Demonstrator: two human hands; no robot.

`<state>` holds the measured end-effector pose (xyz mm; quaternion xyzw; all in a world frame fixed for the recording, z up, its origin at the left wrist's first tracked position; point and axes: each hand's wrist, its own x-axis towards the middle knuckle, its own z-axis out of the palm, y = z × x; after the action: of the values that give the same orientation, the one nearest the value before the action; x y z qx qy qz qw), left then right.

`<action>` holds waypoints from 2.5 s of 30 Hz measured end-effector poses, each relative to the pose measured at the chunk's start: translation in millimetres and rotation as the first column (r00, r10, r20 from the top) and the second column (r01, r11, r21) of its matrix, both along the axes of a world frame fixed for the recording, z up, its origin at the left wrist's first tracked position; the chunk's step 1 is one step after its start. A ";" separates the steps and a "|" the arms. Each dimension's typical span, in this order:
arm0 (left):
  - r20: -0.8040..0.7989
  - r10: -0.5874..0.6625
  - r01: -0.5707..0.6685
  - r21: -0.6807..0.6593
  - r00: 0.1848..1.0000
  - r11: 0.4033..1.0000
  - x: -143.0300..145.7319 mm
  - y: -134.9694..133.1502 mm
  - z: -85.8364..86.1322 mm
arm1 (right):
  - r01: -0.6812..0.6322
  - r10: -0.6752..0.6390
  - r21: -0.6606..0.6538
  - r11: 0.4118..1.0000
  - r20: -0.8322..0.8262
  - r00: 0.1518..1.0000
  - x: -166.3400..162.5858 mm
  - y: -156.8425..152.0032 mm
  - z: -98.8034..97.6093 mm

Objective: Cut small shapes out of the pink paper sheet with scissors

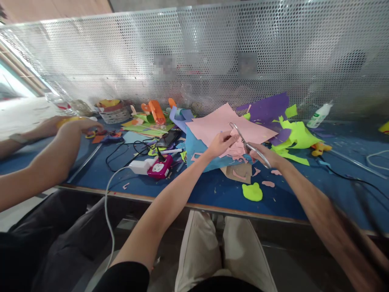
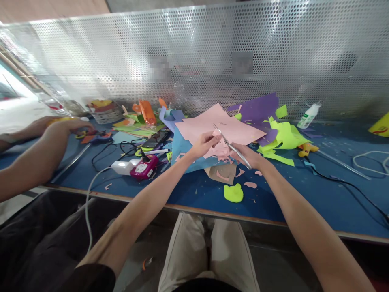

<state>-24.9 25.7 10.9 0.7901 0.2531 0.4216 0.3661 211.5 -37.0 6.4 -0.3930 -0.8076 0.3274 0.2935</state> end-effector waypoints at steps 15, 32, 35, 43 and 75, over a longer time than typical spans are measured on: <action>0.102 0.075 -0.076 0.011 0.992 0.997 5.9 -0.1 -4.3 | 0.052 -0.058 -0.057 0.997 -0.109 0.992 -6.7 -0.7 -8.4; 0.154 -0.054 0.050 0.027 0.987 0.998 0.3 -0.9 6.2 | 0.042 -0.035 0.170 0.985 -0.045 0.998 -8.3 9.1 -14.0; 0.150 -0.045 0.042 0.022 0.988 0.999 0.1 -1.3 6.3 | 0.033 -0.024 0.167 0.985 -0.059 0.998 -9.8 7.9 -14.7; 0.131 -0.067 0.067 0.003 0.989 0.998 0.4 -1.8 5.7 | 0.027 -0.015 0.115 0.993 -0.110 0.994 -19.1 4.0 -16.4; 0.113 -0.007 0.011 -0.032 0.994 0.999 1.1 -2.7 3.8 | -0.104 0.106 0.024 0.994 -0.131 0.986 -11.5 6.5 -5.9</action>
<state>-23.8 23.0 14.7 0.7601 0.2353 0.4596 0.3946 200.0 -30.5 0.5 -0.3247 -0.8088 0.3608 0.3322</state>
